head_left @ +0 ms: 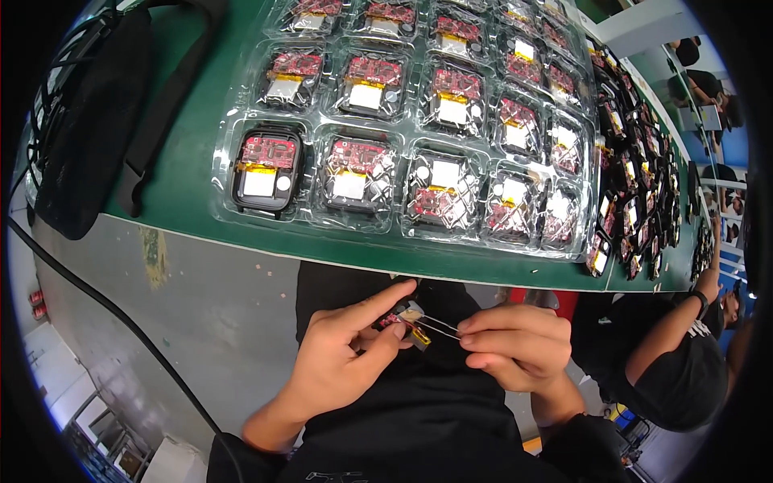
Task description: The worker is using tweezers to connect ribbon cables and internal components inside the housing of several smartwatches on an assembly line.
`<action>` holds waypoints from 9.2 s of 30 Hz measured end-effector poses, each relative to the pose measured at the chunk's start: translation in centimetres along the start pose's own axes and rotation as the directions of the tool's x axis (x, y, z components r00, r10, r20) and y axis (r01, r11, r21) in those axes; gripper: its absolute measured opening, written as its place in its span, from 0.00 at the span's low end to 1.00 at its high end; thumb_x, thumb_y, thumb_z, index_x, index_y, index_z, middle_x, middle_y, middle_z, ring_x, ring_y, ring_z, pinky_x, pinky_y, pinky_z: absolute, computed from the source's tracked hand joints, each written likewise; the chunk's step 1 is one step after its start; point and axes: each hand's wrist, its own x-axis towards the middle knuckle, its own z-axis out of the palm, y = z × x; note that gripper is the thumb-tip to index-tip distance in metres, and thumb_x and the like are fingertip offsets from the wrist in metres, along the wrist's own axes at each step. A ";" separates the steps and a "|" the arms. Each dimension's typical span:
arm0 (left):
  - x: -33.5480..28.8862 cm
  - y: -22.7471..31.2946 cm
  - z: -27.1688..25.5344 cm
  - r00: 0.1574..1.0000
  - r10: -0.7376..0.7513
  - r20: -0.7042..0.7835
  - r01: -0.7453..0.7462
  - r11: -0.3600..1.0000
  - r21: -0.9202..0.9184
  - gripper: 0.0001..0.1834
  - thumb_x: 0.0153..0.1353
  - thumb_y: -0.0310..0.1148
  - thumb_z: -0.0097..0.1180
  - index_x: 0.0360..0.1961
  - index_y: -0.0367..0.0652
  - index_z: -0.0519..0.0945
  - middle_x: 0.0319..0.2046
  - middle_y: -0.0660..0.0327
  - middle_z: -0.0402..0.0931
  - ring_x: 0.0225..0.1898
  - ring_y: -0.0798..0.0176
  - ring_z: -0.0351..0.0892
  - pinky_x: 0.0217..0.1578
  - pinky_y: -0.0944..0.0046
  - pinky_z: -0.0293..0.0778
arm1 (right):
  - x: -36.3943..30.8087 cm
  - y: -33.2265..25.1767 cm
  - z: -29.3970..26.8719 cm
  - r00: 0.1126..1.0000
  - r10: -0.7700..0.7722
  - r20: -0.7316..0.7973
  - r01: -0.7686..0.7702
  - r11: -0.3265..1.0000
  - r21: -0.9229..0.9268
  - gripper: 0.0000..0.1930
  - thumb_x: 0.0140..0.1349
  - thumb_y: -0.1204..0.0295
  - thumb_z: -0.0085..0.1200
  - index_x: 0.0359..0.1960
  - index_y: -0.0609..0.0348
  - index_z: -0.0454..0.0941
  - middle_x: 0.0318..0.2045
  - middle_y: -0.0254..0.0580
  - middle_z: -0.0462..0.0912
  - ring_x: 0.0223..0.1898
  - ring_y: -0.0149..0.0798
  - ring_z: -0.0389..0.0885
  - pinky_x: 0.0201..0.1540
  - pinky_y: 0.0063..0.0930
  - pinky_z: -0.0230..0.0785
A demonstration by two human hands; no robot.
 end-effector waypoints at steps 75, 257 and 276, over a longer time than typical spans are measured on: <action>0.4 -2.7 1.1 0.966 0.246 -0.083 -0.220 0.944 0.244 0.25 0.70 0.26 0.50 0.67 0.35 0.67 0.44 0.40 0.80 0.41 0.37 0.81 0.41 0.49 0.78 | -0.3 3.2 8.0 0.876 0.375 -0.304 -0.400 0.916 -0.020 0.12 0.54 0.84 0.63 0.40 0.65 0.80 0.24 0.35 0.79 0.18 0.22 0.66 0.22 0.19 0.56; 0.4 -0.3 -1.0 0.993 0.115 -0.040 -0.102 0.964 0.244 0.24 0.64 0.19 0.58 0.62 0.35 0.71 0.51 0.48 0.82 0.45 0.54 0.87 0.44 0.62 0.83 | 2.6 0.5 5.6 0.843 0.537 -0.020 -0.531 0.839 0.117 0.08 0.57 0.72 0.66 0.36 0.59 0.82 0.21 0.35 0.77 0.18 0.28 0.66 0.22 0.27 0.59; 0.8 -0.8 -0.5 0.993 0.036 -0.112 -0.039 0.999 -0.027 0.18 0.66 0.18 0.56 0.56 0.27 0.76 0.41 0.47 0.84 0.40 0.58 0.87 0.44 0.62 0.87 | 2.7 0.9 5.4 0.814 0.581 0.003 -0.563 0.788 0.249 0.08 0.61 0.72 0.62 0.29 0.60 0.75 0.12 0.31 0.60 0.15 0.25 0.54 0.20 0.29 0.46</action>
